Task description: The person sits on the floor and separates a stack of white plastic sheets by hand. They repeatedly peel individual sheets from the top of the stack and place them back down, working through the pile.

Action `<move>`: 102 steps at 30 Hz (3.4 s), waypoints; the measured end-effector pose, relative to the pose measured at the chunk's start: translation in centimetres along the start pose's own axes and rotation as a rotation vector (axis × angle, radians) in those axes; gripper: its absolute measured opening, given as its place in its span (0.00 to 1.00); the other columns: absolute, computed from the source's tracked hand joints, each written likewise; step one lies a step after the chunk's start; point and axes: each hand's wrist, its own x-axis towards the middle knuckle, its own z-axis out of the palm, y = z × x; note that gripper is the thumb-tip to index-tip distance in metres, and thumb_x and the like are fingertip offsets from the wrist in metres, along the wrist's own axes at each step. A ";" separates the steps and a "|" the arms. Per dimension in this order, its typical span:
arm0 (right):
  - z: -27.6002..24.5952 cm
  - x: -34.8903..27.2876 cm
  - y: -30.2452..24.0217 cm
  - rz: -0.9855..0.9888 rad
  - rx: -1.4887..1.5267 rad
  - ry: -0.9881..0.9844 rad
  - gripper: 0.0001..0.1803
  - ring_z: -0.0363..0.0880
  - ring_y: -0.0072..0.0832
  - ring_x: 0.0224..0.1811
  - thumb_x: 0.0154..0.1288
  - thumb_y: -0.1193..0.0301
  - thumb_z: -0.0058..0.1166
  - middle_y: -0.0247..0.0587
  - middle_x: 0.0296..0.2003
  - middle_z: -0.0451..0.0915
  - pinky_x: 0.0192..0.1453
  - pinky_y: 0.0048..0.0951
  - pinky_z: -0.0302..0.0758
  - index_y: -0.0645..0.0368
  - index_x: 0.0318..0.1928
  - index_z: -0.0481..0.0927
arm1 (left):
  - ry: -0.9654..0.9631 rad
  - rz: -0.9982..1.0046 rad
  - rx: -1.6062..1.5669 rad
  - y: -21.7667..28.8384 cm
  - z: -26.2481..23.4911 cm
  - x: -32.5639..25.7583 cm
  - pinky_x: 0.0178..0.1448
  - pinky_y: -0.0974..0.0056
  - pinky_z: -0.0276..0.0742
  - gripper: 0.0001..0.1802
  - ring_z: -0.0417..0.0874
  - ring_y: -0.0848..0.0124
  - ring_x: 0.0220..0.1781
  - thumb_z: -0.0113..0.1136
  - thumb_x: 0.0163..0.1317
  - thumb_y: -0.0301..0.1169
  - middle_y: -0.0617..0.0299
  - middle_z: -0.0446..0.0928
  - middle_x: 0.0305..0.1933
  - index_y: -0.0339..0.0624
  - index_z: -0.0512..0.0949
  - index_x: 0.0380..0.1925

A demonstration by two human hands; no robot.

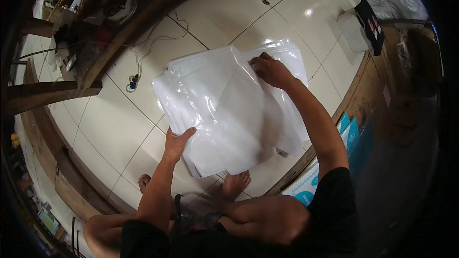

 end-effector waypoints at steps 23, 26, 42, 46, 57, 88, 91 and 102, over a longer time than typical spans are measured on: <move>-6.2 -3.7 10.8 0.390 0.027 0.401 0.17 0.80 0.44 0.40 0.53 0.72 0.61 0.51 0.41 0.79 0.46 0.40 0.76 0.62 0.45 0.76 | 0.001 0.008 -0.019 0.3 0.3 0.7 0.46 0.65 0.78 0.21 0.81 0.70 0.40 0.68 0.54 0.29 0.58 0.80 0.41 0.35 0.74 0.47; -5.7 -3.3 10.6 0.554 0.018 0.409 0.14 0.80 0.47 0.43 0.56 0.70 0.57 0.52 0.40 0.80 0.48 0.42 0.75 0.61 0.44 0.77 | -0.017 0.009 -0.006 0.4 0.2 0.7 0.46 0.65 0.78 0.22 0.81 0.70 0.41 0.68 0.54 0.29 0.57 0.80 0.42 0.35 0.74 0.48; 0.7 -5.2 2.9 0.238 0.314 0.677 0.31 0.68 0.49 0.59 0.57 0.67 0.61 0.56 0.55 0.70 0.63 0.39 0.67 0.63 0.60 0.67 | -0.001 0.007 0.004 0.5 0.2 0.7 0.47 0.64 0.78 0.23 0.82 0.68 0.41 0.67 0.54 0.30 0.55 0.80 0.43 0.34 0.73 0.49; 5.0 -10.1 -11.6 -0.065 0.083 0.151 0.45 0.48 0.56 0.72 0.52 0.50 0.65 0.57 0.68 0.54 0.71 0.61 0.47 0.56 0.66 0.63 | -0.006 -0.016 0.005 -0.1 -0.1 0.7 0.47 0.64 0.79 0.24 0.82 0.68 0.41 0.68 0.54 0.30 0.54 0.80 0.43 0.33 0.72 0.50; 3.0 -13.6 7.4 0.869 0.079 0.787 0.23 0.71 0.46 0.58 0.61 0.72 0.54 0.52 0.54 0.74 0.65 0.50 0.61 0.59 0.58 0.72 | -0.030 0.033 -0.007 -0.4 -0.1 1.1 0.46 0.64 0.79 0.25 0.82 0.67 0.41 0.68 0.54 0.31 0.54 0.79 0.43 0.33 0.72 0.50; 4.0 -15.9 2.6 0.368 -0.160 0.803 0.33 0.60 0.54 0.67 0.64 0.64 0.55 0.60 0.63 0.65 0.73 0.45 0.51 0.71 0.64 0.62 | -0.037 0.016 -0.022 0.0 -0.4 0.8 0.47 0.63 0.80 0.23 0.82 0.68 0.42 0.67 0.54 0.29 0.55 0.80 0.43 0.35 0.73 0.50; 6.9 -10.5 -11.5 -0.135 -0.150 0.210 0.40 0.49 0.51 0.73 0.59 0.60 0.61 0.55 0.68 0.57 0.74 0.54 0.45 0.63 0.67 0.59 | -0.028 0.001 0.013 -0.2 -0.4 0.9 0.48 0.64 0.79 0.23 0.81 0.68 0.43 0.65 0.56 0.29 0.56 0.79 0.45 0.35 0.72 0.51; 11.6 -6.7 -19.2 -0.636 -0.030 -0.119 0.43 0.46 0.49 0.74 0.57 0.38 0.50 0.48 0.71 0.53 0.75 0.58 0.41 0.50 0.67 0.64 | -0.073 -0.008 -0.055 -0.2 -1.4 1.1 0.49 0.65 0.78 0.25 0.80 0.69 0.45 0.65 0.55 0.28 0.57 0.79 0.45 0.33 0.71 0.52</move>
